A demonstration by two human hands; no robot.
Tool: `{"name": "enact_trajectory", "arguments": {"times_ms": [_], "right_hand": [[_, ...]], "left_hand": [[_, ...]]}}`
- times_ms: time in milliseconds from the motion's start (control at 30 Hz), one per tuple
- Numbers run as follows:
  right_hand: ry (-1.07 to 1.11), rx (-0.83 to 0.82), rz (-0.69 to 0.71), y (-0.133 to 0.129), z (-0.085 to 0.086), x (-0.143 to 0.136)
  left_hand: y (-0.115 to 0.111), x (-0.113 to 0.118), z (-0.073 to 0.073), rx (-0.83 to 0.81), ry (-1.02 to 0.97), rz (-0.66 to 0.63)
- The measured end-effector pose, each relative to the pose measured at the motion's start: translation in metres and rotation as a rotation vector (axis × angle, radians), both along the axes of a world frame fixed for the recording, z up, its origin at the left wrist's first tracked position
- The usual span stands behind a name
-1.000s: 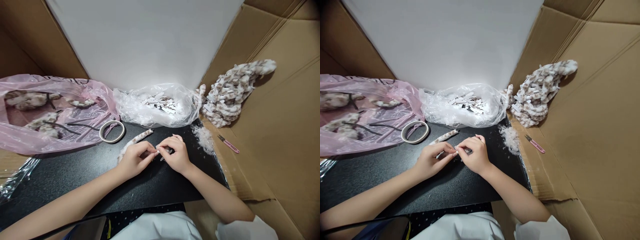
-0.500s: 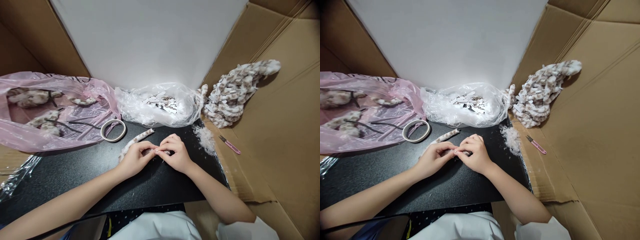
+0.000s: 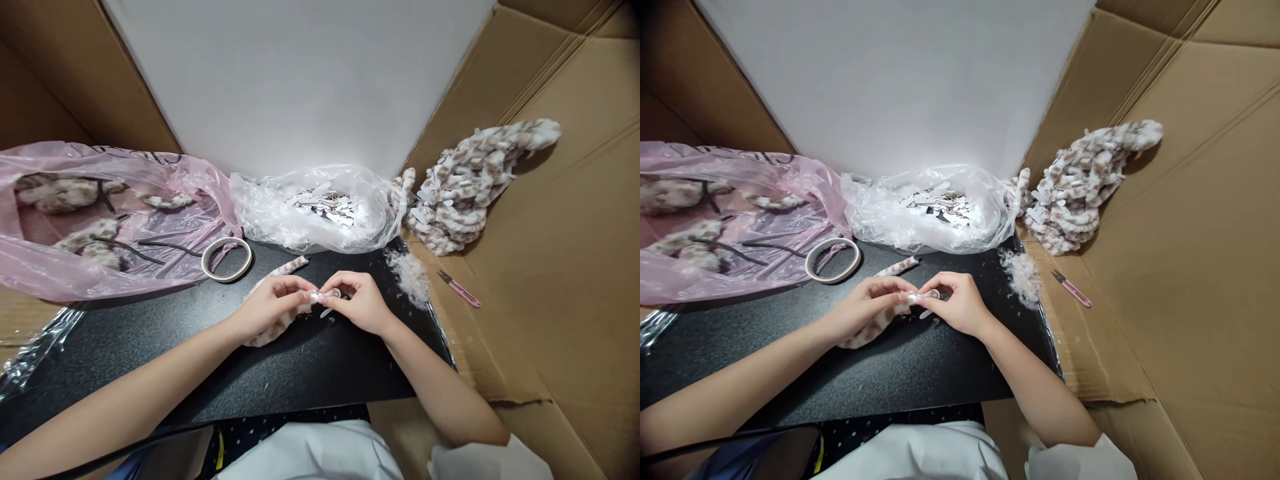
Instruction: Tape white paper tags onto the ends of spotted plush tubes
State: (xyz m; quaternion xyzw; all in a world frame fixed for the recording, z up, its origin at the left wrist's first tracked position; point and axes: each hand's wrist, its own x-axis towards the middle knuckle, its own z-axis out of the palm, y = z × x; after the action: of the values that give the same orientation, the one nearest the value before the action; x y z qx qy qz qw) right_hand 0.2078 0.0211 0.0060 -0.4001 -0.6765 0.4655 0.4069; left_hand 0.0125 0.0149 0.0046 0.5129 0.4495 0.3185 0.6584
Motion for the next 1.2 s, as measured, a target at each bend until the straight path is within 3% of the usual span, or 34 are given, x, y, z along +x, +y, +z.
{"name": "enact_trajectory", "arguments": {"times_ms": [133,300,567,633,833,967,1200], "right_hand": [[-0.013,-0.02,0.043,0.0,0.002,0.002],[-0.12,0.085,0.099,-0.001,0.006,0.003],[-0.243,0.092,0.134,-0.003,0.012,0.003],[-0.246,0.026,0.108,-0.003,0.01,0.003],[-0.082,-0.365,0.058,-0.001,0.006,0.001],[0.119,-0.603,0.06,0.002,0.007,-0.001],[0.264,-0.693,0.031,0.003,-0.001,-0.003]], "left_hand": [[0.002,0.001,0.004,0.062,0.058,0.024],[0.002,0.003,0.001,0.05,0.074,0.06],[0.003,0.002,-0.001,0.123,0.18,-0.061],[0.003,0.0,-0.001,0.252,0.253,-0.089],[0.005,-0.007,-0.005,0.894,0.356,-0.172],[0.005,-0.008,-0.008,1.029,0.275,-0.208],[0.002,-0.005,-0.011,1.083,0.268,-0.192]]}}
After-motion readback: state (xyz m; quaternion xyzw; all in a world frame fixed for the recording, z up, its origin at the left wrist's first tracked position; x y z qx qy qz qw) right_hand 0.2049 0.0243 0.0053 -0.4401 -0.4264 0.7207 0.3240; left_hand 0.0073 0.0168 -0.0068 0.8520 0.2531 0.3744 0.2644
